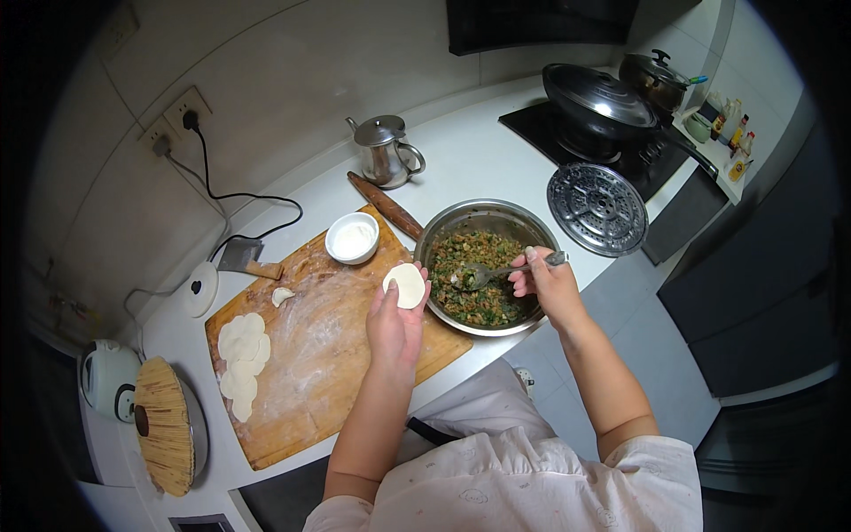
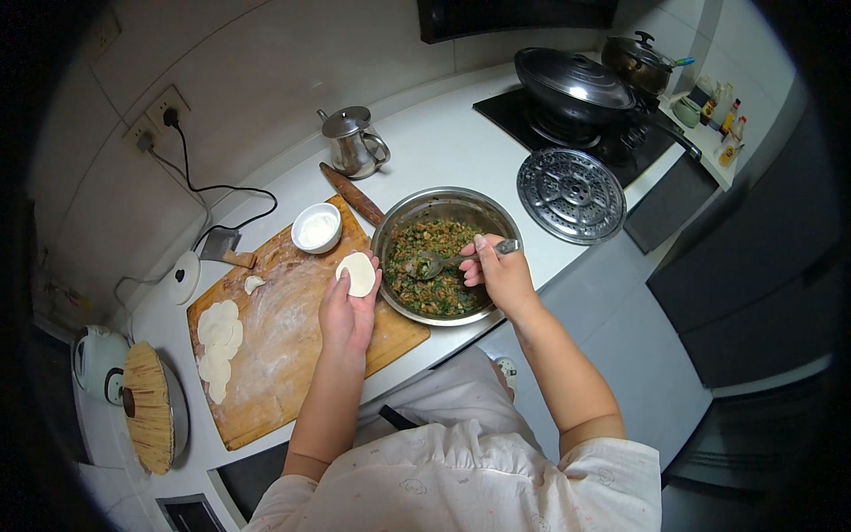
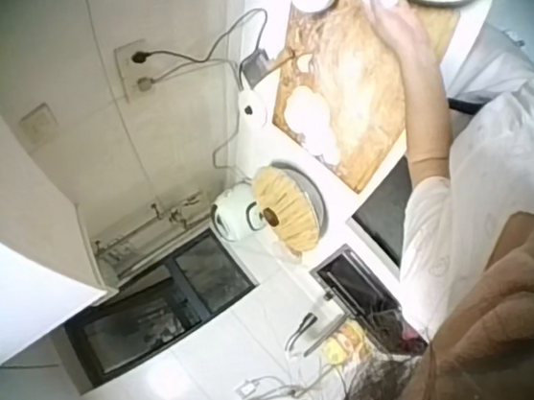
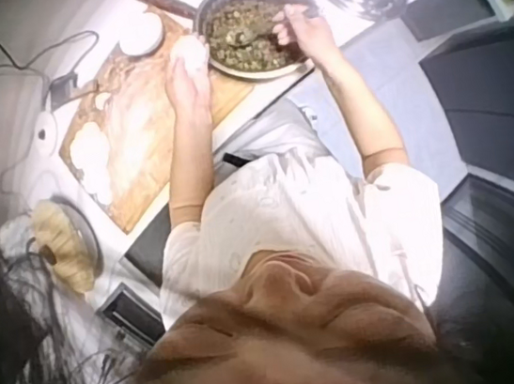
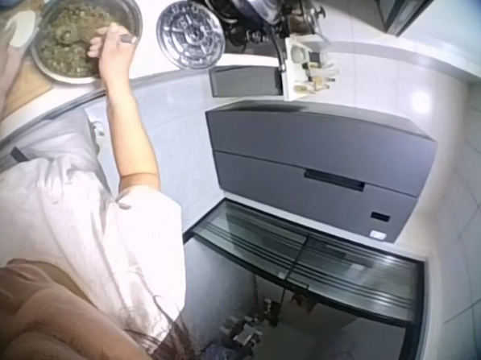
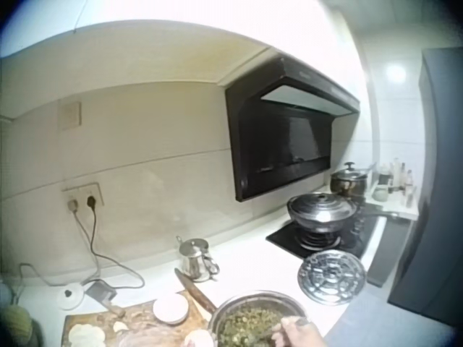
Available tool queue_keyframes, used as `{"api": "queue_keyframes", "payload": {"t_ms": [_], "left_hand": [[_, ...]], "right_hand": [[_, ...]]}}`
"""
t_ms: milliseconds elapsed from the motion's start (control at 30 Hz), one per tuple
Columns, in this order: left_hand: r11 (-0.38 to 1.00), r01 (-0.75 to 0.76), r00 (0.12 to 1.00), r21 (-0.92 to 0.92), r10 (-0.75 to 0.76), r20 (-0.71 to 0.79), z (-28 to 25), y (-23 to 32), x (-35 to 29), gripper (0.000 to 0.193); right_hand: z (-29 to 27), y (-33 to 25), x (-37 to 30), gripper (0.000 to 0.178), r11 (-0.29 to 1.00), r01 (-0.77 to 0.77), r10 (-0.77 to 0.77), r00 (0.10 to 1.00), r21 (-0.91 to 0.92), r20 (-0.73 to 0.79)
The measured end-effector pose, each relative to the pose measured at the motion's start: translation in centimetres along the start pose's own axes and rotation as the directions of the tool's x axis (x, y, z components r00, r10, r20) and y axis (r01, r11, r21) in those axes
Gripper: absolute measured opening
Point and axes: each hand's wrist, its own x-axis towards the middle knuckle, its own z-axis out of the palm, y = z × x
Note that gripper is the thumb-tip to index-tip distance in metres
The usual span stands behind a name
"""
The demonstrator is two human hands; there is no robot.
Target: The person rolls small dough balls into flat circular wrappers using a rolling pin on a wooden board. They then scoop a green vegetable filling from a metal bowl and place it onto the wrappers, folding and sealing the edges to form dumplings.
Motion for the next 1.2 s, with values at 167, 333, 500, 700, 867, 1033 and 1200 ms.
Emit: {"api": "queue_keyframes", "payload": {"t_ms": [167, 333, 500, 700, 867, 1033, 1200], "left_hand": [[1.0, 0.002, 1.0, 0.009, -0.002, -0.022, 0.0, 0.2, -0.2, 0.033], [1.0, -0.002, 1.0, 0.017, 0.002, -0.027, -0.5, 0.2, -0.4, 0.033], [1.0, -0.006, 1.0, 0.018, 0.006, -0.03, -0.6, 0.4, -0.7, 0.034], [1.0, 0.009, 1.0, 0.008, -0.008, -0.005, -0.3, 0.6, -0.8, 0.034], [1.0, -0.003, 1.0, 0.03, 0.003, 0.012, 0.3, 0.2, -0.8, 0.034], [1.0, 0.027, 1.0, -0.012, -0.027, 0.007, 1.1, -1.1, -0.3, 0.034], [0.976, 0.156, 0.988, -0.15, -0.154, 0.024, 3.1, -2.1, -0.8, 0.034]], "right_hand": [[1.4, 0.1, -0.7, 0.026, 0.983, 0.101, -0.093, 0.994, -0.151, 0.059], [3.0, -0.2, -1.5, 0.024, 0.961, 0.171, -0.137, 0.977, -0.218, 0.161], [3.0, 0.3, -1.0, 0.027, 0.982, 0.088, -0.072, 0.992, -0.166, 0.102], [0.8, 0.4, 0.1, 0.034, 0.999, -0.002, 0.002, 1.0, 0.036, 0.01], [0.2, 0.0, -0.2, 0.034, 0.991, -0.025, 0.028, 0.999, 0.132, -0.027], [0.2, -0.6, -0.7, 0.035, 0.974, 0.066, -0.05, 0.996, 0.219, -0.077], [1.2, -0.6, -1.7, 0.032, 0.949, 0.261, -0.257, 0.965, 0.174, -0.045]]}}
